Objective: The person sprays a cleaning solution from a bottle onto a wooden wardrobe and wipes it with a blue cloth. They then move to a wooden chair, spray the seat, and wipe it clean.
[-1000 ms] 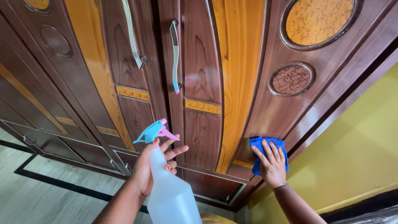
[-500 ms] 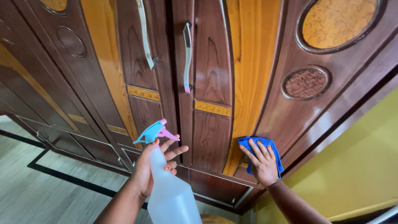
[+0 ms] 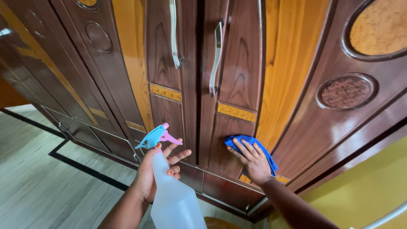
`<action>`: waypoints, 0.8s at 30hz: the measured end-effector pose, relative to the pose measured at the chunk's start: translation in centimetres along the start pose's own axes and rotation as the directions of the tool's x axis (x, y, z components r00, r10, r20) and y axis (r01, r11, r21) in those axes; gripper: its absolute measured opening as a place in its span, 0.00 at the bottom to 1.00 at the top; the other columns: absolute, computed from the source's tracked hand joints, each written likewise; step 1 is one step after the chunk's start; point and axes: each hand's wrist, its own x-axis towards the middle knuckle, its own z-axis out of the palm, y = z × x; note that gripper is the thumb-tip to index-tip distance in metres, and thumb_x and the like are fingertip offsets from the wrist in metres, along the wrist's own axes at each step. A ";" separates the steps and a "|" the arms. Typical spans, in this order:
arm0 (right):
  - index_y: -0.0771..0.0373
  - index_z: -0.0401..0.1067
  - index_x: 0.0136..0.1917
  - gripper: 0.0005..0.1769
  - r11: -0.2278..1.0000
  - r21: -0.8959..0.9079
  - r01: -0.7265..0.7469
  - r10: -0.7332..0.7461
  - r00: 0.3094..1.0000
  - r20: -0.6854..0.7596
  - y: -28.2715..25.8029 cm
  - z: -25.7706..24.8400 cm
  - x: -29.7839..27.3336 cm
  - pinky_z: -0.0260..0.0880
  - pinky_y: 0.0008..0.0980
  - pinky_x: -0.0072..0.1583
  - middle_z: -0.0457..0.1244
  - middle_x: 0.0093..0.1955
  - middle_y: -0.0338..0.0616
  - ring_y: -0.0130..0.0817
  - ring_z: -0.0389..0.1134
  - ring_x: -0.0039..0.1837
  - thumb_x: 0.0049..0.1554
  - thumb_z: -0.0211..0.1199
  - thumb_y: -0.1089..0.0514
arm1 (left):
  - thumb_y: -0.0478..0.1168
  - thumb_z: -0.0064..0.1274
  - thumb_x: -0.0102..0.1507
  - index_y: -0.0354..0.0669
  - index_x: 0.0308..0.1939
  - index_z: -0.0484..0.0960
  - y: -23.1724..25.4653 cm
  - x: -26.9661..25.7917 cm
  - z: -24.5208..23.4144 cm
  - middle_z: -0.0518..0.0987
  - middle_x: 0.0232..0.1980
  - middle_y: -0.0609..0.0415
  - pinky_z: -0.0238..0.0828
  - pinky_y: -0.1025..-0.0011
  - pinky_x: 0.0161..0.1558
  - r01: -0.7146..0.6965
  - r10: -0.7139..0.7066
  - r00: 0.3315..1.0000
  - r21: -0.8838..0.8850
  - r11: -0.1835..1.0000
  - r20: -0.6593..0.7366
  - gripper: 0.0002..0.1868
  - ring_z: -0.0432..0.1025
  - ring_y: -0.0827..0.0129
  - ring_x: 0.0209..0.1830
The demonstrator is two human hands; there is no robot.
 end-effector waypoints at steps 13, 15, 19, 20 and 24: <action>0.51 0.59 0.77 0.41 0.959 0.087 0.270 -0.282 0.939 0.196 -5.0 2.9 8.1 0.36 0.43 0.80 0.41 0.85 0.40 0.36 0.40 0.84 0.50 0.55 0.64 | 0.61 0.45 0.62 0.49 0.70 0.68 2.5 -1.2 -1.4 0.79 0.60 0.44 0.67 0.73 0.30 -0.066 0.070 0.994 0.042 0.997 -0.086 0.36 0.61 0.76 0.20; 0.51 0.57 0.78 0.41 0.957 0.128 0.261 -0.288 0.915 0.284 -6.0 3.2 9.1 0.34 0.43 0.79 0.39 0.85 0.40 0.36 0.39 0.84 0.51 0.55 0.62 | 0.61 0.44 0.61 0.50 0.71 0.69 2.8 -1.2 -1.6 0.79 0.59 0.43 0.69 0.72 0.31 -0.074 0.081 0.992 0.069 0.995 -0.094 0.37 0.61 0.76 0.19; 0.55 0.53 0.78 0.41 0.947 0.280 0.158 -0.274 0.853 0.444 -7.0 3.1 9.6 0.30 0.44 0.79 0.35 0.85 0.40 0.36 0.35 0.84 0.53 0.57 0.50 | 0.62 0.44 0.61 0.51 0.71 0.69 3.2 -1.5 -2.0 0.80 0.59 0.45 0.69 0.72 0.32 -0.066 0.074 0.991 0.064 0.996 -0.116 0.37 0.60 0.77 0.19; 0.54 0.54 0.78 0.40 0.950 0.255 0.180 -0.278 0.857 0.433 -7.0 3.2 9.7 0.30 0.44 0.79 0.35 0.85 0.40 0.37 0.35 0.84 0.53 0.56 0.52 | 0.62 0.44 0.61 0.51 0.70 0.69 3.3 -1.5 -2.1 0.80 0.59 0.44 0.69 0.72 0.32 -0.074 0.081 0.990 0.060 0.995 -0.117 0.37 0.61 0.77 0.19; 0.52 0.56 0.78 0.38 0.953 0.124 0.278 -0.304 0.891 0.338 -6.6 4.5 9.1 0.31 0.44 0.79 0.37 0.85 0.40 0.37 0.36 0.84 0.54 0.53 0.59 | 0.61 0.45 0.62 0.49 0.70 0.68 3.2 -1.6 -2.4 0.79 0.60 0.43 0.68 0.73 0.32 -0.084 0.087 0.992 0.031 0.996 -0.096 0.36 0.62 0.78 0.21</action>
